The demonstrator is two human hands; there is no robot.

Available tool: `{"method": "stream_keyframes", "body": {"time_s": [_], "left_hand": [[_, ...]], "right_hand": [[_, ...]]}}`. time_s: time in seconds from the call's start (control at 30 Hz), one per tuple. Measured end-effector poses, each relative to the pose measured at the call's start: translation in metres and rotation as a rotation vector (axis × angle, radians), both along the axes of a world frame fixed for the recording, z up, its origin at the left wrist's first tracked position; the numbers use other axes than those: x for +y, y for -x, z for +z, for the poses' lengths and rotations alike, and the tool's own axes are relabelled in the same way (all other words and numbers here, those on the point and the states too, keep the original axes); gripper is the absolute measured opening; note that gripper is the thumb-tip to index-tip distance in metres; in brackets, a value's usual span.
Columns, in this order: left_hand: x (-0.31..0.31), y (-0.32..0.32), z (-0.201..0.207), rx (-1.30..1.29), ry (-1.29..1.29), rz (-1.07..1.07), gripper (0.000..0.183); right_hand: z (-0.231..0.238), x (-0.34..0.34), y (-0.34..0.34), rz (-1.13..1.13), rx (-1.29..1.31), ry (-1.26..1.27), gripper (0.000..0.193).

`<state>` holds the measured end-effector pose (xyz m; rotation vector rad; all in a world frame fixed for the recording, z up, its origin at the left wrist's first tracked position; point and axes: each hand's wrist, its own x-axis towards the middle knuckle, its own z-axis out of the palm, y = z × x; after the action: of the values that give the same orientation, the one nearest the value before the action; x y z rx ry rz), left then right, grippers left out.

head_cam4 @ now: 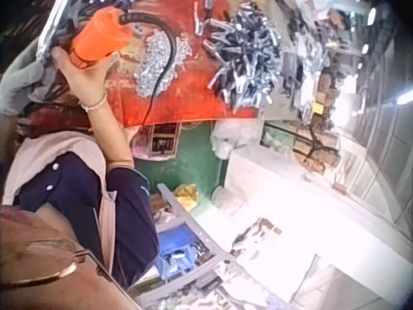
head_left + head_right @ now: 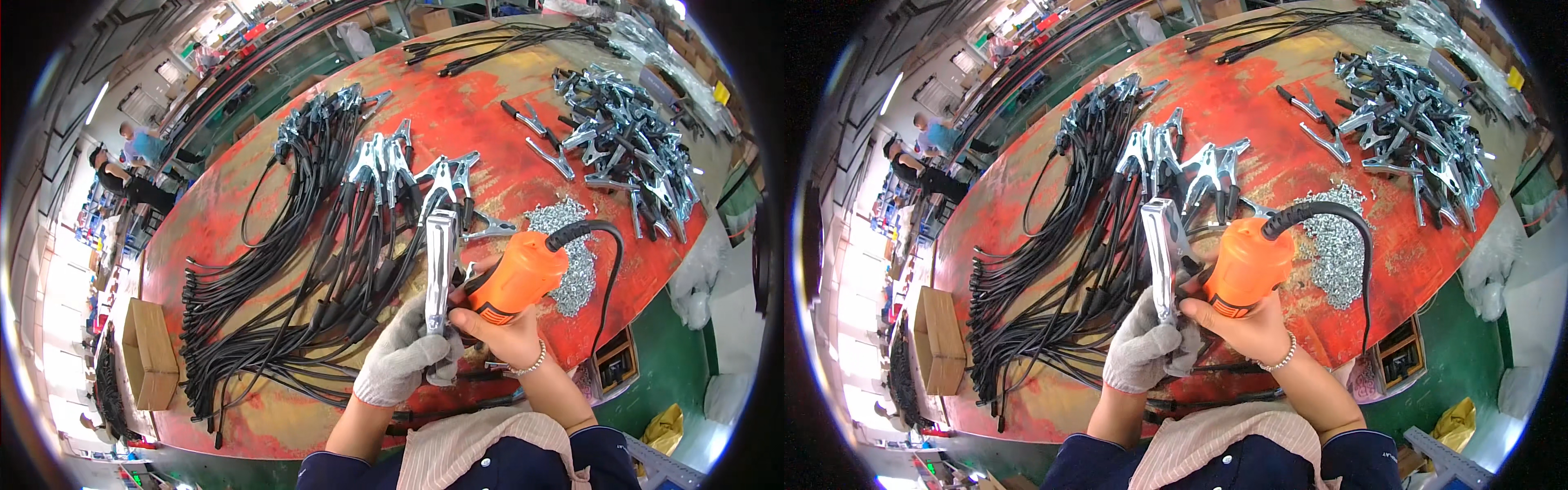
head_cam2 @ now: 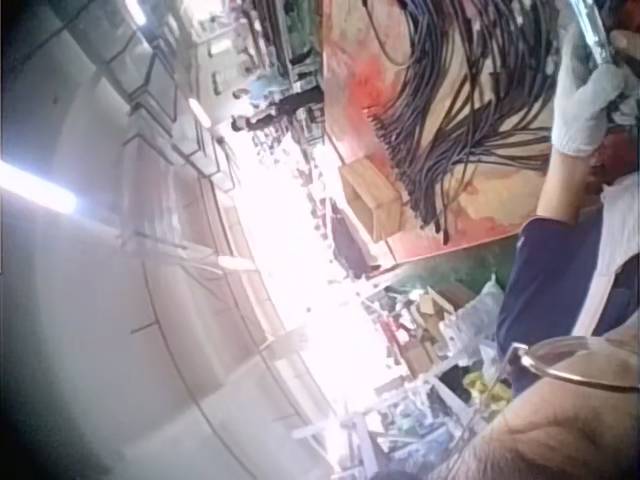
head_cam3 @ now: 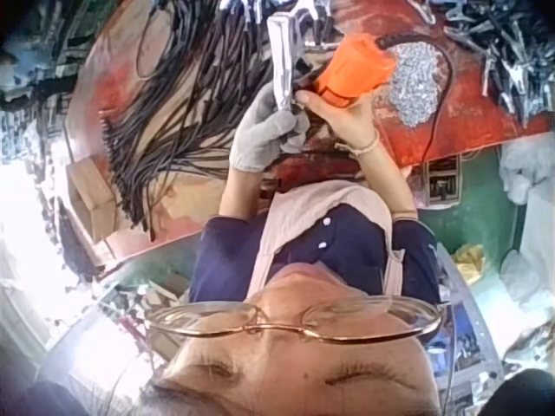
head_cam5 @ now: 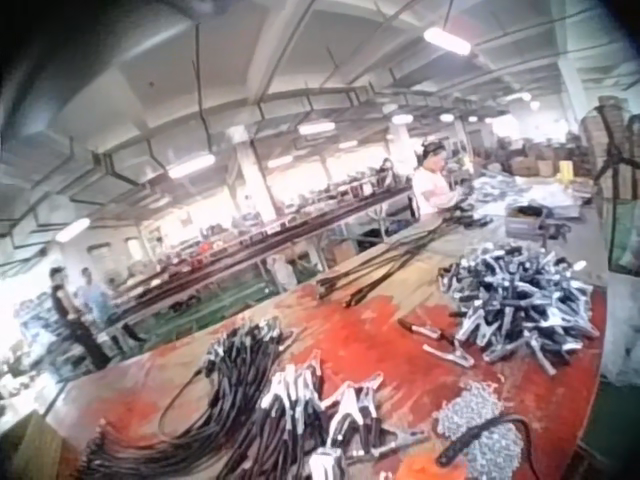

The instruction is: Assembling jumper cable clamps using a power drill and small screws on a factory workbench.

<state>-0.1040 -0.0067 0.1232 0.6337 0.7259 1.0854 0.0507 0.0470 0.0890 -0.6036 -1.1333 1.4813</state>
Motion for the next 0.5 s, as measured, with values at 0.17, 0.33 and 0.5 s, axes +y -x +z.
{"method": "stream_keyframes", "body": {"time_s": [0.17, 0.33, 0.5], "left_hand": [[0.008, -0.003, -0.006, 0.027, 0.046, 0.068, 0.063], [0.025, -0.025, -0.021, 0.210, 0.039, 0.217, 0.051], [0.026, -0.037, -0.024, 0.269, -0.001, 0.276, 0.053]], "right_hand": [[0.016, -0.005, -0.025, -0.374, -0.052, -0.190, 0.062], [0.051, -0.026, -0.048, -0.553, 0.514, -0.515, 0.077], [0.052, -0.021, -0.049, -0.486, 0.580, -0.822, 0.071]]}}
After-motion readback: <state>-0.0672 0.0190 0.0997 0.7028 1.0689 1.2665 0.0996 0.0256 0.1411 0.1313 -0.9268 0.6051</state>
